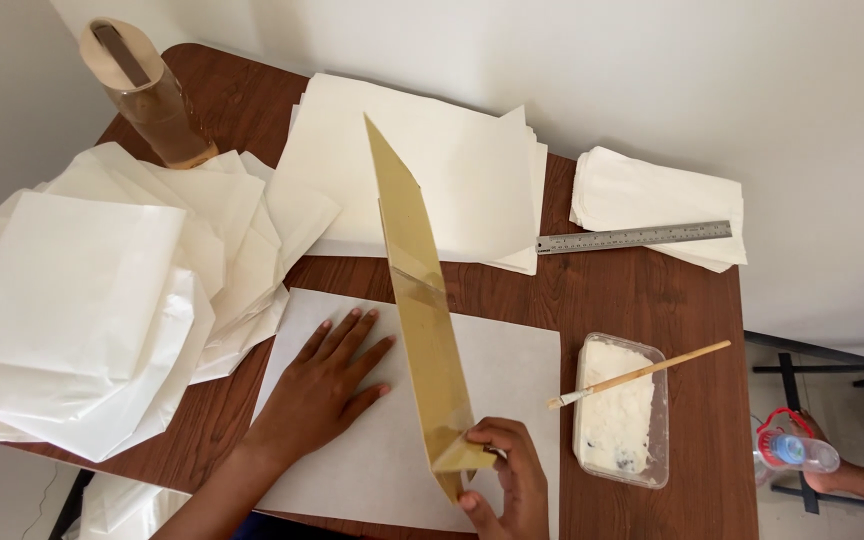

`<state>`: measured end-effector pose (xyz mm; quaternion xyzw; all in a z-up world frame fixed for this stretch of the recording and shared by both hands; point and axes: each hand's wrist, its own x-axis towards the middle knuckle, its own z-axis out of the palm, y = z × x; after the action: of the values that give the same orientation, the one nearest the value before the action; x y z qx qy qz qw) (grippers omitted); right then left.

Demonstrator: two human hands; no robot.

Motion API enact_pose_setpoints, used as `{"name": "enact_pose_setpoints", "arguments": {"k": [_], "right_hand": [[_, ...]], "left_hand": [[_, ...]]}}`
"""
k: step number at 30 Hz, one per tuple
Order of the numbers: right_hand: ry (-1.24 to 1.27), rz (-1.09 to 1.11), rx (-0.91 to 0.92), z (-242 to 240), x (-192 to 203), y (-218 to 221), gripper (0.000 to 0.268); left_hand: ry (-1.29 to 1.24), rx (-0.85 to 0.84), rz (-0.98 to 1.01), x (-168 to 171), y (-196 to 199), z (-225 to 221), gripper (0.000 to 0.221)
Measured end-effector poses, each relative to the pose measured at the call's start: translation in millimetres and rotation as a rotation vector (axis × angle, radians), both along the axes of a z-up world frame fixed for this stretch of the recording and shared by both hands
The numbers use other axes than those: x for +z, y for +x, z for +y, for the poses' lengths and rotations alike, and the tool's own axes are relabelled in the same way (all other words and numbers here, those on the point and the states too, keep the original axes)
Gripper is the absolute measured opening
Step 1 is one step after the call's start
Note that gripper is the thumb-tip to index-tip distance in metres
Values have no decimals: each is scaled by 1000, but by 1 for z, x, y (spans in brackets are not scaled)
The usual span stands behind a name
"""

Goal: Manually assembling paper bags by folding paper around a template and applying glue with a brush.

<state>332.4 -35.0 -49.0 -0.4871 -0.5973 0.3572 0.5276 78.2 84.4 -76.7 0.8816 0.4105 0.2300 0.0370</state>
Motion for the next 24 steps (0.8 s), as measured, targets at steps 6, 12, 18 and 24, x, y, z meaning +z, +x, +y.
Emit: {"name": "enact_pose_setpoints", "arguments": {"k": [6, 12, 18, 24], "right_hand": [[47, -425, -228, -6, 1, -4, 52], [322, -737, -395, -21, -15, -9, 55], [407, -822, -451, -37, -28, -2, 57], [408, -856, -436, -46, -19, -17, 55]], "left_hand": [[-113, -44, -8, 1, -9, -5, 56], [-201, -46, -100, -3, -15, -5, 60], [28, 69, -7, -1, -31, -15, 42], [152, 158, 68, -13, -29, -16, 47]]}}
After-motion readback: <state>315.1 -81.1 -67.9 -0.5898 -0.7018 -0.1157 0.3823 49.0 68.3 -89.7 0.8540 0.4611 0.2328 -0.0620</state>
